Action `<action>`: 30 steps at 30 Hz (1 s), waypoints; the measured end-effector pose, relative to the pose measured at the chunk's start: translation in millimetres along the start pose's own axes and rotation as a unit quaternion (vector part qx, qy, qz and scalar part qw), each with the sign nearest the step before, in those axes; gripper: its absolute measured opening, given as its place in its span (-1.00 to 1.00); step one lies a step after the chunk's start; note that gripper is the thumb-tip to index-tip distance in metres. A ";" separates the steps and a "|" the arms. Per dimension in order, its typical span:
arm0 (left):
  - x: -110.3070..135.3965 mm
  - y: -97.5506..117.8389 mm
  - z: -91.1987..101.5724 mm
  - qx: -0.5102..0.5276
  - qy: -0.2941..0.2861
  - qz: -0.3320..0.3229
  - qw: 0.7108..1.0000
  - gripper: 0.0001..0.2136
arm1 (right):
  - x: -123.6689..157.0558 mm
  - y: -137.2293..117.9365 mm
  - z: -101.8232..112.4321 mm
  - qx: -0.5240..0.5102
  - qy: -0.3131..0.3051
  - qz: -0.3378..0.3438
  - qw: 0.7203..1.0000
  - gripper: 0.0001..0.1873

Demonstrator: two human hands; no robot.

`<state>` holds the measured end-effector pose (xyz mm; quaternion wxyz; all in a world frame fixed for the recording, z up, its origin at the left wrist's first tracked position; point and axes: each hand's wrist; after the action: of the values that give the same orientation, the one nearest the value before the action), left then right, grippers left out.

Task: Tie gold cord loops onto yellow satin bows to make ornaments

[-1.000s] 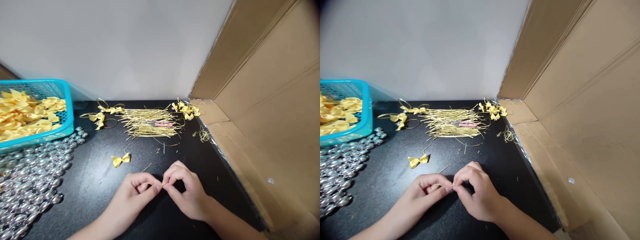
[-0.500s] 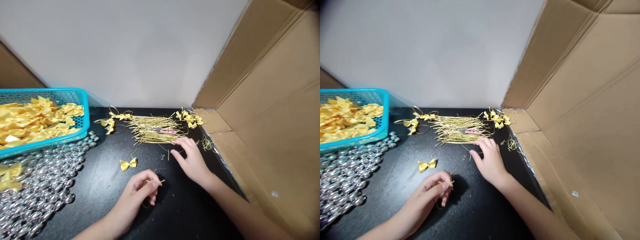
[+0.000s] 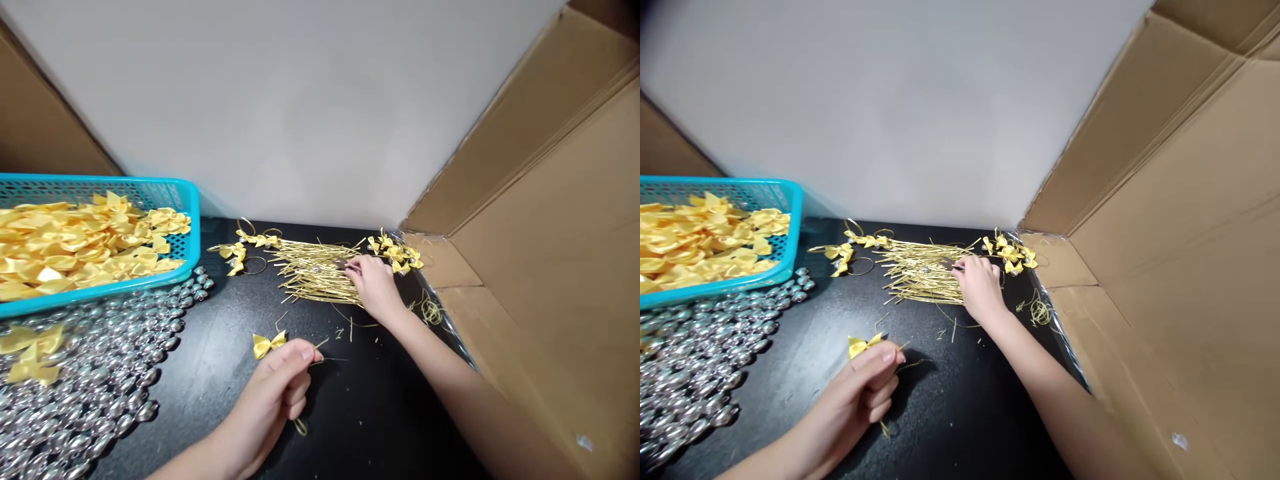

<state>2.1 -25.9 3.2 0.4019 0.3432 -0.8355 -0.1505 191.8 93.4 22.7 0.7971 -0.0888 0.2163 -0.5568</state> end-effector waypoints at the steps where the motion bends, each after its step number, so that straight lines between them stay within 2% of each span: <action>1: 0.2 -0.6 0.0 0.000 0.004 0.003 1.000 -0.63 | 5.2 -2.3 5.4 -0.013 0.010 -0.009 1.000 -0.88; 4: 0.3 -2.7 0.3 0.002 0.015 0.009 1.000 -0.63 | 36.4 -16.9 19.0 -0.078 0.025 -0.022 0.996 -0.74; 5: 0.3 -3.4 0.4 0.004 0.017 0.012 1.000 -0.63 | 50.6 -24.0 21.4 -0.154 0.020 -0.033 0.987 -0.75; 9: 0.6 -6.0 0.7 0.006 0.033 0.013 0.999 -0.65 | 101.3 -51.9 16.4 -0.351 -0.103 -0.046 0.929 -0.76; 11: 0.7 -6.4 0.1 0.000 0.037 0.014 0.999 -0.65 | 112.3 -60.3 8.8 -0.408 -0.124 -0.045 0.903 -0.78; 14: 0.6 -5.4 -1.6 -0.010 0.040 0.017 0.999 -0.63 | 113.4 -64.6 -0.7 -0.447 -0.110 -0.046 0.886 -0.83; 18: 0.2 -2.8 -3.7 -0.020 0.044 0.014 0.999 -0.63 | 109.7 -64.7 -4.0 -0.466 -0.086 -0.046 0.879 -0.84; 30: 0.5 -3.3 -4.0 -0.041 0.047 0.024 0.998 -0.60 | 106.1 -63.3 4.5 -0.447 -0.091 -0.056 0.888 -0.81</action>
<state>6.5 -28.5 4.2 0.4578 0.3131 -0.8168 -0.1589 170.4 -28.3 24.9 0.6569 -0.4976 0.3635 -0.4345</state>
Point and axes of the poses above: each hand's wrist, its own x-axis away from the middle knuckle, its own z-axis out of the back of the hand, y = z × x, and after that the axes turned 10 degrees about z, right-handed
